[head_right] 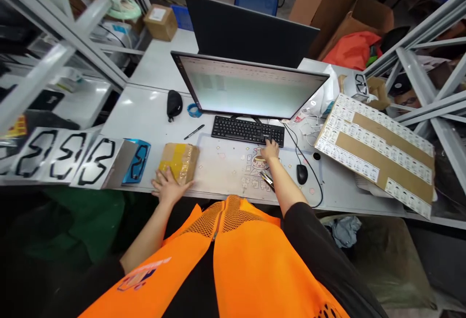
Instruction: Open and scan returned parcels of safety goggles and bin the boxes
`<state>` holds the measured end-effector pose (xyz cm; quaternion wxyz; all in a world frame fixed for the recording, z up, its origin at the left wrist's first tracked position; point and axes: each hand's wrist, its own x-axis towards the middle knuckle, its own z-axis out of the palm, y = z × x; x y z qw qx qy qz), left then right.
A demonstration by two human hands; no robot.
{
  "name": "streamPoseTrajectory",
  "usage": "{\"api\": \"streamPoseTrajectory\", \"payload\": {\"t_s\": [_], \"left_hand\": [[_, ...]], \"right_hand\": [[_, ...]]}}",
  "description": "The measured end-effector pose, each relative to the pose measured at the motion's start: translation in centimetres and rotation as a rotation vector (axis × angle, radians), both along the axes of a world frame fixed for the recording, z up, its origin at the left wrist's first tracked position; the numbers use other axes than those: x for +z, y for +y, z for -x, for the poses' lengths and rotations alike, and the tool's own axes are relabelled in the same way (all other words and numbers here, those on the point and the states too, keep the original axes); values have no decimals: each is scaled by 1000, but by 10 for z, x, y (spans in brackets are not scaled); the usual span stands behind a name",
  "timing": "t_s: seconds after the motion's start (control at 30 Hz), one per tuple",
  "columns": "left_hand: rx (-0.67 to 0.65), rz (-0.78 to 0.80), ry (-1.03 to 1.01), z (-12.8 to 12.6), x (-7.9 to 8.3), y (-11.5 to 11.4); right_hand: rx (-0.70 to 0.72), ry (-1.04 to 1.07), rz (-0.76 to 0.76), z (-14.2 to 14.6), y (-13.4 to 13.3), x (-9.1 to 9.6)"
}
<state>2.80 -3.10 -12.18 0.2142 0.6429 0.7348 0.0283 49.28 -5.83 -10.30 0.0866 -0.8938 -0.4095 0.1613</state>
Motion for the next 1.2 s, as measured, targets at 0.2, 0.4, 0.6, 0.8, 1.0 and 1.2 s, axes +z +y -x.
{"api": "streamPoseTrajectory", "payload": {"t_s": [0.2,0.4,0.6,0.8,1.0,1.2], "left_hand": [[131,98,-101,1,17,27],[191,41,-163,1,21,26],[262,250,-972,12,10,-44],[152,704,-1514,-48,2,-67],[-18,1103,-1664,-92,-6,-48],[44,1081,-1668,-114,-10,-70]], "right_hand": [[41,75,189,6,39,-3],[64,4,-116,-6,-9,-1],[-77,28,-250,-13,-142,-37],[-47,41,9,10,-189,-53],[-21,77,78,16,-159,-41],[-107,133,49,17,-143,-35]]}}
